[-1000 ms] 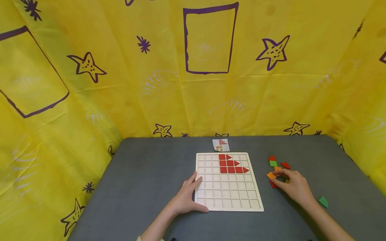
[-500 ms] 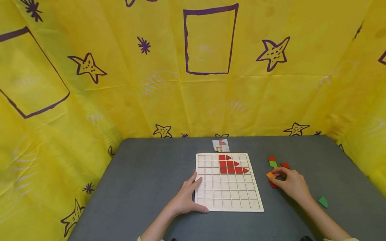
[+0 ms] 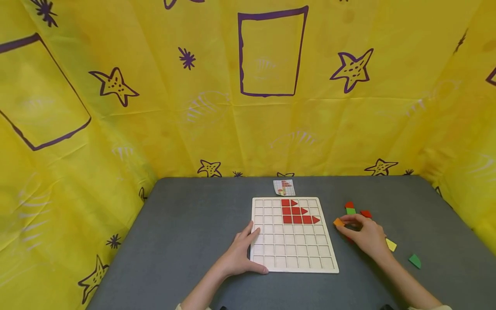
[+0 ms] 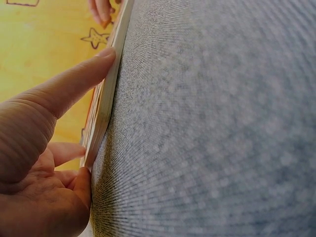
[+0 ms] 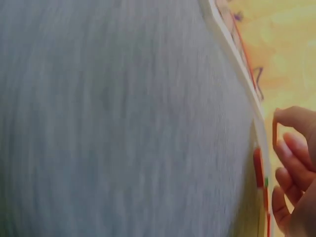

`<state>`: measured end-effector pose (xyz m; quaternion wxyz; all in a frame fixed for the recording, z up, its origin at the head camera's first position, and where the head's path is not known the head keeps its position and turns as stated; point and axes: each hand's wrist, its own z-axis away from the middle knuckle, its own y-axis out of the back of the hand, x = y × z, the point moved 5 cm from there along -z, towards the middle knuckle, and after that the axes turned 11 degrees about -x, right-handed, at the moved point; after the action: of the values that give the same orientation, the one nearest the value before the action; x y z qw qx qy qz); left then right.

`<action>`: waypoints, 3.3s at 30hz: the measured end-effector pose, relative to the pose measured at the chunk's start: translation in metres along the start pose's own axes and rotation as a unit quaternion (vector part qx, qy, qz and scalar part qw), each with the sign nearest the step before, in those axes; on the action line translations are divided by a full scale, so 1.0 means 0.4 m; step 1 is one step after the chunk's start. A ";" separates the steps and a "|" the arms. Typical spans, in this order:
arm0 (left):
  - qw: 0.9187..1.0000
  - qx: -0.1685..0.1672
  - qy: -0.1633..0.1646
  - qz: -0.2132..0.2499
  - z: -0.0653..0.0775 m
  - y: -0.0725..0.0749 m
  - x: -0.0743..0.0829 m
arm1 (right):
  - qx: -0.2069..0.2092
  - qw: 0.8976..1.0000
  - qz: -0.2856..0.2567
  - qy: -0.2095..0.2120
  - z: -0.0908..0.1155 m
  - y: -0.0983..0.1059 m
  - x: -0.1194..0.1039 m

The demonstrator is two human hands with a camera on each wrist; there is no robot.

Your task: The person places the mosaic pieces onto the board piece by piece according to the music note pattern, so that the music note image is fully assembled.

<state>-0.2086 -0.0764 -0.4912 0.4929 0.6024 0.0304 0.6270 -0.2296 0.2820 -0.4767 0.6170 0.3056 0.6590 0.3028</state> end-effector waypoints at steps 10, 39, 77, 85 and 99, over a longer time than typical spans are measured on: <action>1.000 0.004 0.000 0.000 0.000 0.002 0.001 | -0.066 0.992 -0.106 -0.011 -0.011 -0.093 -0.087; 1.000 -0.002 0.007 0.002 0.000 0.002 0.000 | -0.081 0.974 -0.032 0.207 -0.044 -0.207 -0.243; 1.000 0.001 0.002 0.000 0.000 0.001 0.000 | 0.057 0.997 0.010 0.046 -0.055 0.031 0.008; 1.000 0.003 0.003 0.001 0.000 0.000 0.001 | 0.057 0.997 0.038 0.030 -0.059 0.056 0.045; 1.000 0.003 0.005 0.002 -0.002 -0.001 0.001 | 0.023 0.999 0.037 0.028 -0.065 0.046 0.055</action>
<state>-0.2090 -0.0755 -0.4914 0.4893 0.6008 0.0337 0.6313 -0.2563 0.3100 -0.4749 0.5793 0.3351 0.6714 0.3185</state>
